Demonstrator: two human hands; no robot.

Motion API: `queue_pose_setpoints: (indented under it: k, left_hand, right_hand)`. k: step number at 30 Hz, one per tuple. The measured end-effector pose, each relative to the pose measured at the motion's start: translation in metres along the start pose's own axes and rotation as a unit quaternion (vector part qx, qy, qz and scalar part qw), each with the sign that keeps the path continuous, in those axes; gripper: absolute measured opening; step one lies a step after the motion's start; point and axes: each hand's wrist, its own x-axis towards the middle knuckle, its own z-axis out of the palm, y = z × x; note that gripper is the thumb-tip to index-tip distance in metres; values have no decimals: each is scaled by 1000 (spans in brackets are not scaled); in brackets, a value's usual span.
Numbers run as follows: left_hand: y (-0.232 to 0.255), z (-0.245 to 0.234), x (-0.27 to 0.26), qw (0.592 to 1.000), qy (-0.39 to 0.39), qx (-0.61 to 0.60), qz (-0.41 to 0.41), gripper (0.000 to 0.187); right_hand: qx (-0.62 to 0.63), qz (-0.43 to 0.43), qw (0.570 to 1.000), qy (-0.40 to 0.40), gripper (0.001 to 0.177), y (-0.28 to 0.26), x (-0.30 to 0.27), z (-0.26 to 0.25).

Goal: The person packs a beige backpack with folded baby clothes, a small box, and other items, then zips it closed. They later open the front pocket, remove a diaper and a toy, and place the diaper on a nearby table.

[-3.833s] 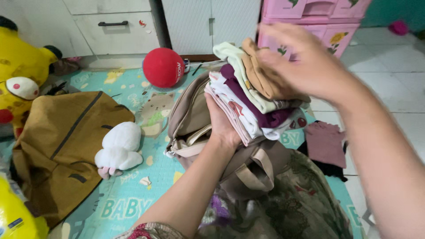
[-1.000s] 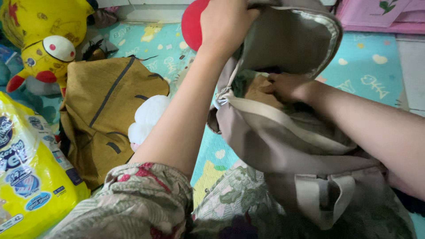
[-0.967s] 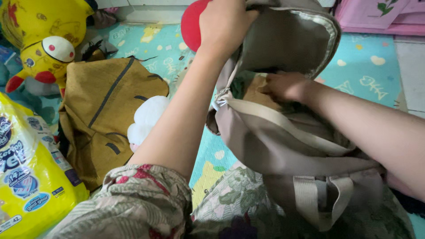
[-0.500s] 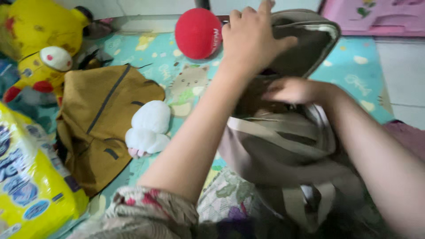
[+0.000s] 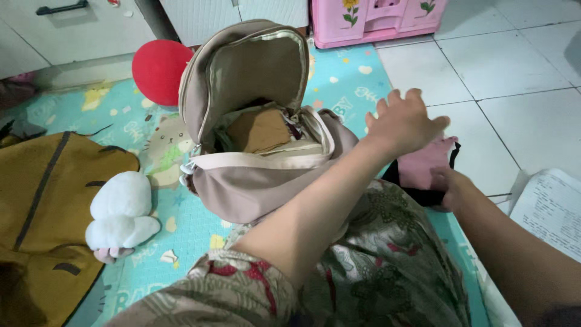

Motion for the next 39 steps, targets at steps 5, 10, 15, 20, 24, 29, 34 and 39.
queue_pose_setpoints:
  k: [5,10,15,20,24,29,34,39]
  left_hand:
    - [-9,-3,18,999,17,-18,-46,84]
    - [-21,-21,16,998,45,-17,-45,76]
    - [-46,-47,17,998,51,-6,-47,77]
    - [-77,-65,24,997,74,-25,-19,74]
    - [-106,-67,31,992,37,-121,-17,76]
    - [-132,-79,26,978,-18,-208,26,96]
    - [-141,-118,-15,869,-61,-476,-120,121]
    - [-155,-166,-70,598,-166,-766,-167,121]
  right_hand:
    - [35,7,999,-26,43,15,52,1]
    - [-54,-153,985,-63,50,29,66,0]
    - [-3,112,991,-73,59,13,65,14]
    - [-42,-8,999,-3,61,-12,34,14]
    - [-107,-123,986,-31,51,-56,-4,19]
    - [-154,-177,950,-206,41,-182,-64,12]
    - [-120,-294,883,-345,32,-294,-164,13]
    - [-131,-284,824,-472,39,-307,-239,101]
